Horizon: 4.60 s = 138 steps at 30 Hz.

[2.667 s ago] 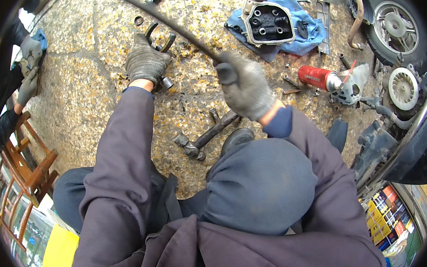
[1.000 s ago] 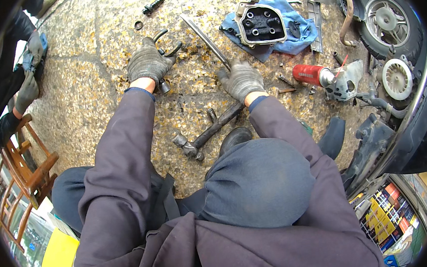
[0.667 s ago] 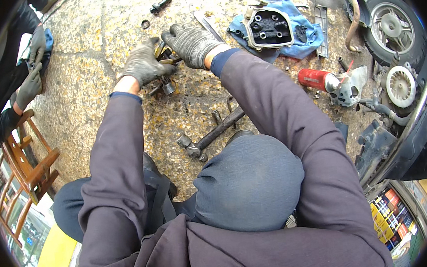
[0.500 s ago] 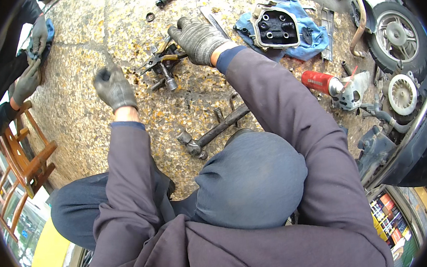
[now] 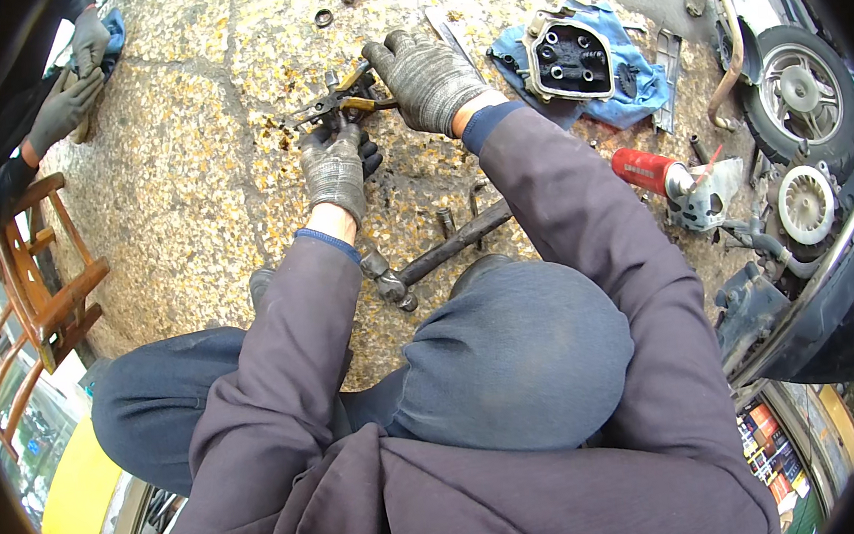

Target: The person sits on the ground and uses pliers and a hammer to adjust a small mechanical component. They repeatedly reposition the part, strike it with the hammer, and use pliers to manipulate internal pieces.

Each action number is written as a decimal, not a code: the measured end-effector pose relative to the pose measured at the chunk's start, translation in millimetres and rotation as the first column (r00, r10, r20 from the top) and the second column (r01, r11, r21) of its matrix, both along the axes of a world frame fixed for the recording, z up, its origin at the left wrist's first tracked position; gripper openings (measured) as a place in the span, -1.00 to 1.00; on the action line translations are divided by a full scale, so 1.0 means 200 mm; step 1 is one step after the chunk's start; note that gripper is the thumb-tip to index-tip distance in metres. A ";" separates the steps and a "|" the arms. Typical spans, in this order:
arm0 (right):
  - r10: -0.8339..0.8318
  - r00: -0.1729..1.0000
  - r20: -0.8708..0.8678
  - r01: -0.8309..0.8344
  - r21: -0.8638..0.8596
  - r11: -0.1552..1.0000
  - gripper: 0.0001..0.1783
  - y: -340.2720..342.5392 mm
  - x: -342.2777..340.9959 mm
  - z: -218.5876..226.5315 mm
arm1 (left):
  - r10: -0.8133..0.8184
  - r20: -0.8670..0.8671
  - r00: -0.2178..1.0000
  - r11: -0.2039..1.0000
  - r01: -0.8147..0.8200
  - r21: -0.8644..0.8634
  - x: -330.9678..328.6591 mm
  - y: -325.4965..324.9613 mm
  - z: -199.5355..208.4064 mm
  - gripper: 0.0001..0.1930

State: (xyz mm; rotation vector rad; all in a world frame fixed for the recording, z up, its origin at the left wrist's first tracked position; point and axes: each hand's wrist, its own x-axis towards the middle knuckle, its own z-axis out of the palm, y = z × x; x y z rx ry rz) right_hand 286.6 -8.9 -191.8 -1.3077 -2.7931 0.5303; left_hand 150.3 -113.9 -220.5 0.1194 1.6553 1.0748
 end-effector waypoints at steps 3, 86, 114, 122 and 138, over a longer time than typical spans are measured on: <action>0.005 0.994 0.107 -0.007 0.019 1.000 -0.24 -0.02 0.00 0.00 | -0.006 -0.139 0.990 0.999 0.011 0.037 0.01 0.01 -0.11 -0.72; -0.446 0.883 -0.143 0.424 -0.160 0.891 -0.29 -0.36 0.13 0.07 | -0.044 -0.342 0.939 0.868 0.205 0.452 -0.24 0.08 0.21 -0.76; -0.296 0.950 -0.098 0.273 -0.200 0.941 -0.29 -0.37 0.03 0.05 | 0.111 -0.093 0.989 0.988 -0.100 0.114 0.05 0.05 0.05 -0.57; -0.115 0.981 0.158 0.127 -0.069 0.990 -0.31 -0.34 -0.02 0.09 | 0.228 -0.023 0.973 0.974 -0.228 -0.006 0.04 0.06 0.01 -0.78; 0.078 0.932 0.355 -0.164 0.218 0.962 -0.51 -0.24 -0.15 0.17 | 0.214 -0.037 0.976 0.970 -0.207 0.128 0.03 0.04 -0.06 -0.70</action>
